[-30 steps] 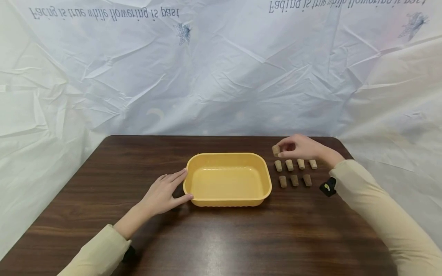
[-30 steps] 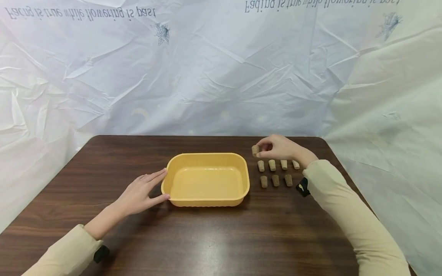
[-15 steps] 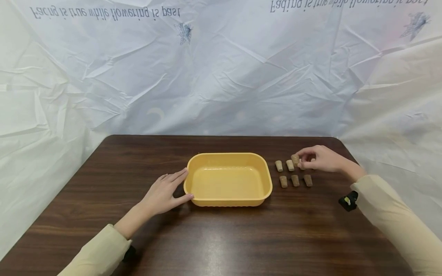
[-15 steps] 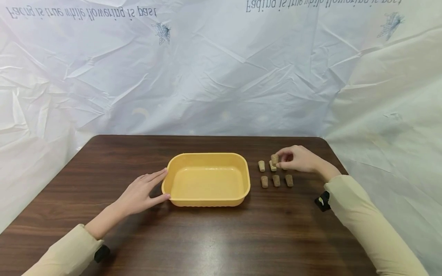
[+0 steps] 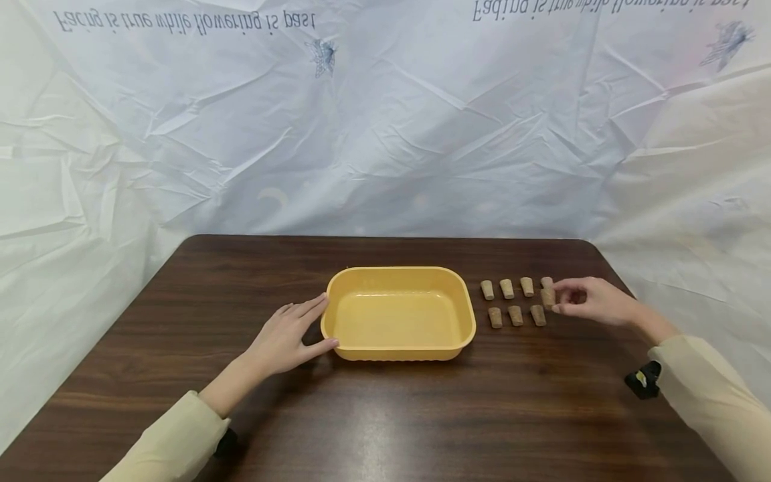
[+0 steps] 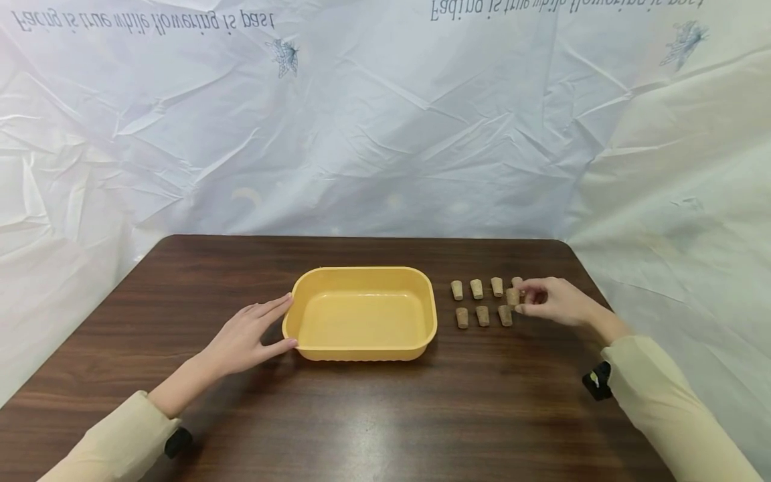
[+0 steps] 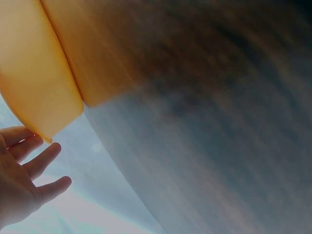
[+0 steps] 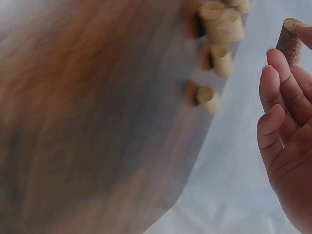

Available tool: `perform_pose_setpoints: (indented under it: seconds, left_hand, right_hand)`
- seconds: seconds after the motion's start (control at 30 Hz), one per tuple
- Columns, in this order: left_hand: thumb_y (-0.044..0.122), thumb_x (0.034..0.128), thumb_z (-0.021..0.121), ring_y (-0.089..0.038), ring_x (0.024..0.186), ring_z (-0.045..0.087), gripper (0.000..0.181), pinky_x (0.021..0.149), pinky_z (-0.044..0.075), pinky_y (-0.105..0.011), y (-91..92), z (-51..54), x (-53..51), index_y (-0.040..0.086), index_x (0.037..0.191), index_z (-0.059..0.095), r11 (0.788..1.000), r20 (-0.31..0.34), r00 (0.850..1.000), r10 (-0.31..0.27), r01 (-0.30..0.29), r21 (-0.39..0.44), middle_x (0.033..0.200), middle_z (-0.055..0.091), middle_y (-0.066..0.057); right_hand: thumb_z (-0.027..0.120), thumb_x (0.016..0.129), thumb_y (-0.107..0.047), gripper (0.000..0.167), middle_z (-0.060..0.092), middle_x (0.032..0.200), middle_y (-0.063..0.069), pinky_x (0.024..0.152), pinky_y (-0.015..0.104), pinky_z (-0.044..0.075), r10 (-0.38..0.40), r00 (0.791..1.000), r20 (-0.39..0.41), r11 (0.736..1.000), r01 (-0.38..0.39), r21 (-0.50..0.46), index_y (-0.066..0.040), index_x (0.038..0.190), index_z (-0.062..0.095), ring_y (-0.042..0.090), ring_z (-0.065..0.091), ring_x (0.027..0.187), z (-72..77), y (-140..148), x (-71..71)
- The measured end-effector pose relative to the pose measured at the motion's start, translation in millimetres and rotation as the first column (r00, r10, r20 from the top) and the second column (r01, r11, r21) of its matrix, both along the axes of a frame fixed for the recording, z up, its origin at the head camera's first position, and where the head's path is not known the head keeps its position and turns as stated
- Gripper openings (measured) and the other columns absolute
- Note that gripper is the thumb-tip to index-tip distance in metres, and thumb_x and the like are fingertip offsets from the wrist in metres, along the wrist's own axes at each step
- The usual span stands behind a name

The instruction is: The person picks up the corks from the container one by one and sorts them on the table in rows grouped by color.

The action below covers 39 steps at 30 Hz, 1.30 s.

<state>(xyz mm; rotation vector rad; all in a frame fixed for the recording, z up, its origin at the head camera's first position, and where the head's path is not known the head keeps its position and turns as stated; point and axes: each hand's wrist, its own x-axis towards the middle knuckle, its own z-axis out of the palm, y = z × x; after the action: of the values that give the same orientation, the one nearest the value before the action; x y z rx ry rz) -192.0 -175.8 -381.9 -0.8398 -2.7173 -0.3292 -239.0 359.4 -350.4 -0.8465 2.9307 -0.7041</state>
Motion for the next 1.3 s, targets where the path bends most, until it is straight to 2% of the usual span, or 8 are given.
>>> perform_pose_setpoints:
  seconds: [0.3,0.57,0.73,0.87,1.3]
  left_hand:
    - [0.059,0.08,0.048,-0.022,0.117,0.041,0.077,0.094,0.029,-0.049,0.3,0.6,0.4,0.006,0.134,0.039,1.0,0.01,1.0,0.006,-0.006,0.0,0.135,0.037,-0.006]
    - [0.06,0.0801,0.048,-0.022,0.117,0.041,0.077,0.094,0.028,-0.05,0.8,1.2,0.4,0.006,0.134,0.038,1.0,0.021,1.0,0.009,-0.009,0.0,0.136,0.037,-0.006]
    - [0.06,0.0801,0.047,-0.022,0.117,0.041,0.077,0.094,0.028,-0.05,0.9,0.7,-0.2,0.007,0.135,0.038,1.0,0.023,1.0,0.01,-0.01,-0.002,0.136,0.036,-0.005]
    - [0.061,0.0801,0.047,-0.023,0.117,0.041,0.077,0.094,0.028,-0.049,0.7,0.3,-0.6,0.007,0.135,0.038,1.0,0.026,1.0,0.011,-0.011,-0.005,0.136,0.036,-0.005]
    - [0.061,0.08,0.047,-0.023,0.116,0.042,0.077,0.094,0.028,-0.05,0.4,-0.3,-1.2,0.007,0.134,0.038,1.0,0.028,1.0,0.009,-0.009,0.003,0.136,0.037,-0.006]
  right_hand:
    - [0.061,0.081,-0.009,0.032,0.052,0.073,-0.007,0.051,0.023,0.038,-0.031,0.999,0.027,0.999,0.03,0.032,0.006,0.109,0.055,0.003,0.045,0.06,-19.7,16.8,5.1]
    - [0.061,0.08,-0.01,0.033,0.05,0.07,-0.005,0.049,0.024,0.036,-0.078,0.995,0.062,0.995,0.074,0.063,0.007,0.108,0.055,0.005,0.043,0.057,-28.3,25.5,3.4]
    - [0.061,0.08,-0.011,0.034,0.05,0.068,-0.005,0.048,0.024,0.036,-0.082,0.994,0.068,0.994,0.077,0.074,0.006,0.109,0.055,0.005,0.043,0.055,-33.7,31.8,0.3]
    - [0.062,0.08,-0.012,0.035,0.05,0.068,-0.006,0.049,0.024,0.036,-0.076,0.994,0.075,0.994,0.07,0.081,0.006,0.11,0.055,0.004,0.043,0.055,-35.9,34.8,-2.8]
    - [0.06,0.085,-0.017,0.044,0.051,0.069,-0.003,0.049,0.026,0.037,-0.064,0.981,0.186,0.996,0.052,0.069,0.009,0.117,0.048,0.007,0.044,0.056,-34.7,33.5,-8.7]
